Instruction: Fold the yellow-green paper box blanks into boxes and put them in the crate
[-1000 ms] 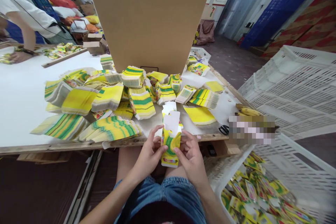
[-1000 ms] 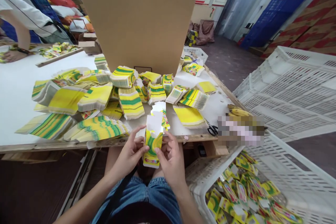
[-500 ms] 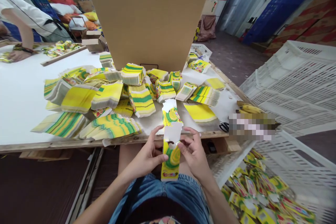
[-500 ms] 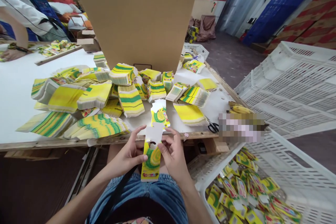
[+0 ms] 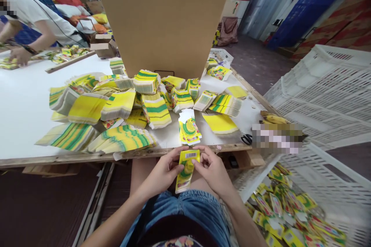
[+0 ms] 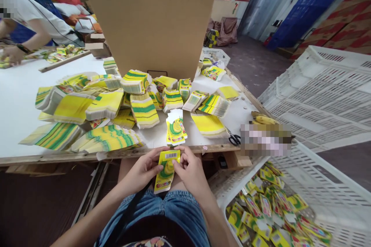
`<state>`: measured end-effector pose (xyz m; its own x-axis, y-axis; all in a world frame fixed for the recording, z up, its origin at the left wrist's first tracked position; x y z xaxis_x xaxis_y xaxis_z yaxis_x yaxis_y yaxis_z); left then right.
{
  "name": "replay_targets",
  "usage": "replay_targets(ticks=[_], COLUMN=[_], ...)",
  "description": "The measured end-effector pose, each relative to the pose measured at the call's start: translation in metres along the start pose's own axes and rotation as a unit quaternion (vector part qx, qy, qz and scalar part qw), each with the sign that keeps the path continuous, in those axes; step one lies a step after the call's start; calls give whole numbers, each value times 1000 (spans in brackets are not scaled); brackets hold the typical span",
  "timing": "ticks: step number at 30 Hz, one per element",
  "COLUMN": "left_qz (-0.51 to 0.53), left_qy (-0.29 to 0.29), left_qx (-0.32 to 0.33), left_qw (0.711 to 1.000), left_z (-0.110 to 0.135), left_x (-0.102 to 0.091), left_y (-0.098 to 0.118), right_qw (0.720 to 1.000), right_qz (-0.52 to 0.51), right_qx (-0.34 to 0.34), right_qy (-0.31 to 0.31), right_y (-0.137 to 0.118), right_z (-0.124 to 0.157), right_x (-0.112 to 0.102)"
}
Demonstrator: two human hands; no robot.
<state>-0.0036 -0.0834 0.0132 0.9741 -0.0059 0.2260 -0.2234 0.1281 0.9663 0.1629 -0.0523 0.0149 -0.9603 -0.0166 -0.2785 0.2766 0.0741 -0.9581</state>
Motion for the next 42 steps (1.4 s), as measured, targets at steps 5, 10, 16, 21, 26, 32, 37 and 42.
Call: replay_targets(ticks=[5, 10, 16, 21, 26, 32, 37, 42], left_qz=[23, 34, -6, -252, -277, -258, -15, 179], left_qy=[15, 21, 12, 96, 60, 48, 167, 24], left_qx=[-16, -27, 36, 232, 236, 234, 171, 16], left_qw=[999, 999, 999, 935, 930, 936, 971, 984], left_z=[-2, -1, -7, -36, -61, -57, -51, -43], left_x=[-1, 1, 25, 16, 6, 0, -1, 15], left_y=[3, 4, -1, -9, -28, -23, -14, -17], right_qw=[998, 999, 996, 916, 978, 970, 953, 940], right_qz=[34, -4, -37, 301, 82, -66, -198, -263], right_qx=[-33, -39, -18, -90, 19, 45, 96, 165], right_qy=[36, 30, 83, 250, 188, 230, 209, 141], right_y=[1, 3, 4, 9, 38, 57, 42, 25], right_z=[5, 6, 10, 11, -30, -78, -48, -6], right_x=[5, 3, -31, -110, -70, -1, -6, 9])
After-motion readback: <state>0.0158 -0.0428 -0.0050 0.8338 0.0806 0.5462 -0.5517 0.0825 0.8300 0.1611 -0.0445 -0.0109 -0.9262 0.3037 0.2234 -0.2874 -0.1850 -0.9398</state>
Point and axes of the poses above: each hand's wrist, its own z-axis away from the middle knuckle, its own x-axis out of the palm, y = z × x, the point moved 2 cm from there along -z, towards the middle knuckle, and after that the axes turned 15 degrees about y, right-handed, at the moved point
